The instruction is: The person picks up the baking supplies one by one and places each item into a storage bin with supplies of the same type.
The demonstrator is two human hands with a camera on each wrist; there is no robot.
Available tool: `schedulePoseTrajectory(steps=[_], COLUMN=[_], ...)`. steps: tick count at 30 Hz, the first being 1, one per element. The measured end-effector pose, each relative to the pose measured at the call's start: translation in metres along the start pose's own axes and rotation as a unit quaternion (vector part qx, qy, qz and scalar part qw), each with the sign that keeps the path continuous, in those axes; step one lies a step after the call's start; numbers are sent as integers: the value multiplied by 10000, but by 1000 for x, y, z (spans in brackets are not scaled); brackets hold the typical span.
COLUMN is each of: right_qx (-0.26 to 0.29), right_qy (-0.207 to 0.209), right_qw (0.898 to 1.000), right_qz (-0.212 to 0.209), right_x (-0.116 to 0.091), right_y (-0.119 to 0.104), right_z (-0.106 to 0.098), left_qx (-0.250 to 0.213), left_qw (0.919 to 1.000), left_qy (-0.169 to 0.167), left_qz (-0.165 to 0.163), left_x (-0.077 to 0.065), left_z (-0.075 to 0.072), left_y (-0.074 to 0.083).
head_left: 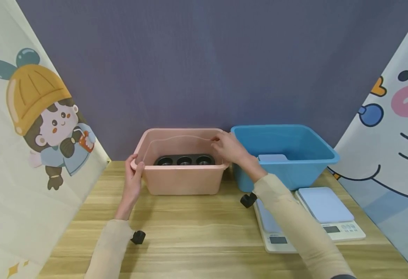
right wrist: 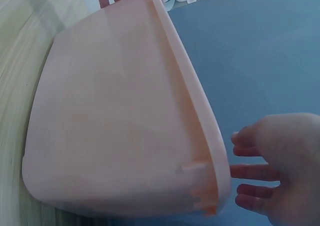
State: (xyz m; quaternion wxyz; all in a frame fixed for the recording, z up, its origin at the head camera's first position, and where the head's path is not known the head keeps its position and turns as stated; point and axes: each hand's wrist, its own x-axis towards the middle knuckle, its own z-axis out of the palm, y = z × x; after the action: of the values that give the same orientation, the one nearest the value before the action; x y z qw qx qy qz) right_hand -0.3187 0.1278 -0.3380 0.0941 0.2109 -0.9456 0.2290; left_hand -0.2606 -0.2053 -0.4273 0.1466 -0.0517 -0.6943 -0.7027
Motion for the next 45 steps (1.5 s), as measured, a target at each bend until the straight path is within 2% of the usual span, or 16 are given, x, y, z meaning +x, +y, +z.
schedulePoseTrajectory(steps=[4,14,19,24,45], right_qx=[151,154,217,265,283], right_qy=[48,197,191,194,477], right_qw=[9999,9996,9994,9990,9975], right_qz=[28,106,207,309,446], right_x=[-6,-23,-29,-36,-69], right_y=[5,15,21,29,68], right_z=[-7,-17,-22,-27,-44], left_qx=[-12,-18,54,-41,13], left_qw=[10000,10000,9999,9999,9992], left_qy=[-39,10,83,133,209], left_qz=[31,-16,-67,86,339], left_x=[-5,-5,1,6,2], left_z=[3,3,-2,-5,-5], left_y=[11,11,-3,-16,-16])
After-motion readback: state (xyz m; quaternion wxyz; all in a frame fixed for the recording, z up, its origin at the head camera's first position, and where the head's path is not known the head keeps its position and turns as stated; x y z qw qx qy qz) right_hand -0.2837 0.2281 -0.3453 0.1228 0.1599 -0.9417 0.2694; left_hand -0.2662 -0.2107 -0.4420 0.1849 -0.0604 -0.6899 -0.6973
